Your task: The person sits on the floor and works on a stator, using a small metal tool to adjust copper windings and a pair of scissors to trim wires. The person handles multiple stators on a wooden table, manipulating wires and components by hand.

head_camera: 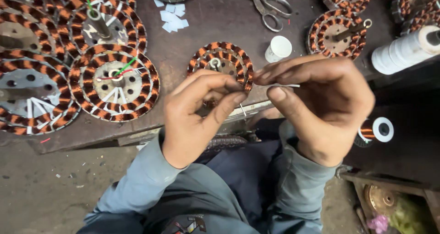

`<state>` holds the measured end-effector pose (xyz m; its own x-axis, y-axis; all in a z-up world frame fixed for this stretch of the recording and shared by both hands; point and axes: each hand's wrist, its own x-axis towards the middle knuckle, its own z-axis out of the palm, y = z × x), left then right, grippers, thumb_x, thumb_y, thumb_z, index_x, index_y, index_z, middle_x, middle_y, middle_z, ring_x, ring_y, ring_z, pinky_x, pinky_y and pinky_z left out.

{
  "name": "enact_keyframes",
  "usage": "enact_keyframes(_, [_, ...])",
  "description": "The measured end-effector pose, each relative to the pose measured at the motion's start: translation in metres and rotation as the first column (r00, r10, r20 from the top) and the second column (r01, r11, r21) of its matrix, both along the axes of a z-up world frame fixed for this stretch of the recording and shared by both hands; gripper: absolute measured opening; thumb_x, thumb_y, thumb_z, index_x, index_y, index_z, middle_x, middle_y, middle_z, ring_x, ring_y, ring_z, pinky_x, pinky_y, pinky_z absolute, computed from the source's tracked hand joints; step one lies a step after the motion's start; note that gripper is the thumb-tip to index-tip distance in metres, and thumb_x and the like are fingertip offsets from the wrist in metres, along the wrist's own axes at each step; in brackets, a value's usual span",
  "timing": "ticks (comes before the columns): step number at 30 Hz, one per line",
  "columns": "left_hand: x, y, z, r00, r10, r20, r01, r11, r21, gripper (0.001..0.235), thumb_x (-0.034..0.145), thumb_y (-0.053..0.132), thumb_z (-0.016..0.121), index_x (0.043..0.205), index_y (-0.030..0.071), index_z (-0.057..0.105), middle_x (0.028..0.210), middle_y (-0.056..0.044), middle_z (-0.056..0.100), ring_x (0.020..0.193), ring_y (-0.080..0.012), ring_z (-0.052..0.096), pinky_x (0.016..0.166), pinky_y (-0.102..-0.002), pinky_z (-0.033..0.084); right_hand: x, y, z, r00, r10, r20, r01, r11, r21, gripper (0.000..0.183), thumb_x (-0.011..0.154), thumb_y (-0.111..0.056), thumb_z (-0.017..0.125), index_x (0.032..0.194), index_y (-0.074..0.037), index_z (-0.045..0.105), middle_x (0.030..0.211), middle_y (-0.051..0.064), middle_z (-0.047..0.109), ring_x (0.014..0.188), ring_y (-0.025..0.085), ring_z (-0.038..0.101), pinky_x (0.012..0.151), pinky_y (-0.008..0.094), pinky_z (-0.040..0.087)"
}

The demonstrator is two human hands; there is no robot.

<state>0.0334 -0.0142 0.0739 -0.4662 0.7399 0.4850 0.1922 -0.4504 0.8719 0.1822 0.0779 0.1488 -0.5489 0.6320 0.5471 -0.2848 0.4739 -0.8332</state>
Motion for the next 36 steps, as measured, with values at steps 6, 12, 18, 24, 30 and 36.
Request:
enact_keyframes(6, [0.006,0.003,0.001,0.999,0.026,-0.041,-0.025,0.999,0.028,0.018,0.099,0.003,0.077,0.114,-0.001,0.069,0.112,-0.008,0.068,0.093,-0.0110,0.072,0.080,-0.024,0.061,0.001,0.007,-0.005,0.999,0.036,-0.031,-0.039,0.993,-0.110,0.017,0.100,0.010,0.068,0.109,0.004,0.055,0.104,0.021,0.068,0.097,0.026,0.073,0.091,0.039,0.064])
enact_keyframes(12, [0.011,0.000,0.005,0.997,0.032,-0.071,-0.028,0.998,0.059,0.018,0.100,0.004,0.077,0.115,-0.001,0.069,0.112,-0.008,0.068,0.095,-0.0121,0.071,0.084,-0.025,0.060,0.007,0.010,-0.007,0.995,0.061,-0.081,-0.071,0.989,-0.128,0.015,0.103,0.005,0.067,0.112,0.003,0.055,0.103,0.021,0.068,0.096,0.026,0.074,0.090,0.038,0.065])
enact_keyframes(18, [0.012,-0.001,0.006,0.993,0.053,-0.104,-0.049,0.998,0.042,0.018,0.098,0.004,0.079,0.113,0.000,0.070,0.108,-0.007,0.069,0.085,-0.0098,0.067,0.078,-0.024,0.056,0.011,0.008,-0.008,0.999,0.016,-0.033,-0.019,0.994,-0.105,0.015,0.104,0.006,0.067,0.116,0.007,0.058,0.105,0.020,0.070,0.097,0.025,0.075,0.090,0.037,0.065])
enact_keyframes(24, [0.012,-0.002,0.008,0.990,0.058,-0.128,-0.051,0.997,0.056,0.017,0.099,0.005,0.079,0.113,0.001,0.070,0.107,-0.007,0.069,0.082,-0.0090,0.065,0.075,-0.023,0.054,0.013,0.006,-0.010,1.000,0.000,0.023,0.003,0.992,-0.127,0.012,0.107,0.005,0.069,0.115,0.010,0.062,0.106,0.020,0.074,0.098,0.023,0.077,0.090,0.033,0.064])
enact_keyframes(30, [0.012,-0.004,0.010,0.988,0.051,-0.148,-0.043,0.997,0.060,0.017,0.099,0.005,0.078,0.114,0.001,0.070,0.107,-0.007,0.068,0.077,-0.0083,0.066,0.071,-0.022,0.054,0.013,0.004,-0.005,0.994,-0.034,0.107,0.053,0.982,-0.181,0.013,0.103,0.004,0.070,0.113,0.008,0.065,0.103,0.019,0.075,0.088,0.021,0.077,0.077,0.030,0.063])
enact_keyframes(36, [0.012,-0.004,0.011,0.990,0.031,-0.137,-0.024,0.998,0.057,0.018,0.098,0.004,0.078,0.114,0.001,0.070,0.106,-0.006,0.068,0.078,-0.0087,0.066,0.072,-0.024,0.054,0.010,0.004,-0.006,0.994,-0.041,0.098,0.056,0.986,-0.156,0.012,0.104,0.004,0.072,0.113,0.008,0.065,0.101,0.016,0.074,0.090,0.018,0.075,0.079,0.027,0.062])
